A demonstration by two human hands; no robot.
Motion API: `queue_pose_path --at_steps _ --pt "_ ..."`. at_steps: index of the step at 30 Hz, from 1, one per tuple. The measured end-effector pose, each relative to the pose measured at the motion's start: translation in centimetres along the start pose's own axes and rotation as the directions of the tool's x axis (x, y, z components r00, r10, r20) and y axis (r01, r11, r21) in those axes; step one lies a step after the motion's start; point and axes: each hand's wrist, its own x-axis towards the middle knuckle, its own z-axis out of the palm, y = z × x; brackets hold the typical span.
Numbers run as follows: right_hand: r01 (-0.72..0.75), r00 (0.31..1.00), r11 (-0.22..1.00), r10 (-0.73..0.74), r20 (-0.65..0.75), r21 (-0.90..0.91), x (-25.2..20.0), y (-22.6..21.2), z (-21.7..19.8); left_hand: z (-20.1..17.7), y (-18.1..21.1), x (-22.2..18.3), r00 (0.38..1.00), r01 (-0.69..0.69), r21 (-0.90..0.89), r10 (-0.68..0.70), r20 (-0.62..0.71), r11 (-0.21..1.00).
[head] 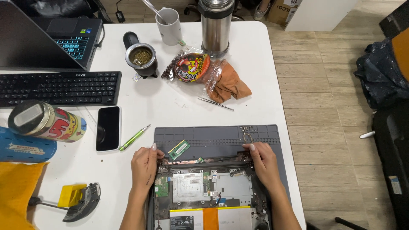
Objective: Cleaning the internal battery area of a laptop with a cloth and pressing down on internal components to ensure connections.
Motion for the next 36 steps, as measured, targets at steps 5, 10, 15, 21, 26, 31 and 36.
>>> queue_pose_path --at_steps 5,10,15,21,26,31,36 --pt "-0.082 0.996 0.993 0.085 -0.027 0.089 0.2 -0.7 0.0 0.6 -0.4 0.1 0.995 -0.042 0.018 0.043 -0.088 0.999" --pt "-0.055 0.997 0.995 0.059 -0.049 0.089 0.2 -0.3 0.4 0.4 0.0 0.1 0.994 -0.045 -0.002 0.045 -0.096 0.999" --pt "-0.072 0.997 0.994 0.074 -0.012 0.078 -0.1 -1.0 0.2 0.3 0.2 0.0 0.994 -0.048 0.069 0.054 -0.093 0.996" --pt "-0.071 0.997 0.997 0.072 0.017 -0.037 -0.5 -2.4 -0.1 0.3 0.6 0.0 0.992 -0.062 0.114 0.074 -0.099 0.992" --pt "-0.09 0.994 0.989 0.097 0.054 -0.117 -0.9 -3.9 -0.5 0.3 0.6 0.1 0.995 -0.047 0.12 0.057 -0.085 0.992" --pt "-0.067 0.995 0.98 0.08 0.063 -0.188 -1.0 -4.6 -0.5 0.1 1.0 -0.1 0.992 -0.072 0.163 0.088 -0.09 0.984" --pt "-0.011 0.998 0.98 0.022 0.053 -0.197 -1.0 -4.8 -0.1 -0.2 2.3 -0.4 0.979 -0.137 0.148 0.157 -0.129 0.979"
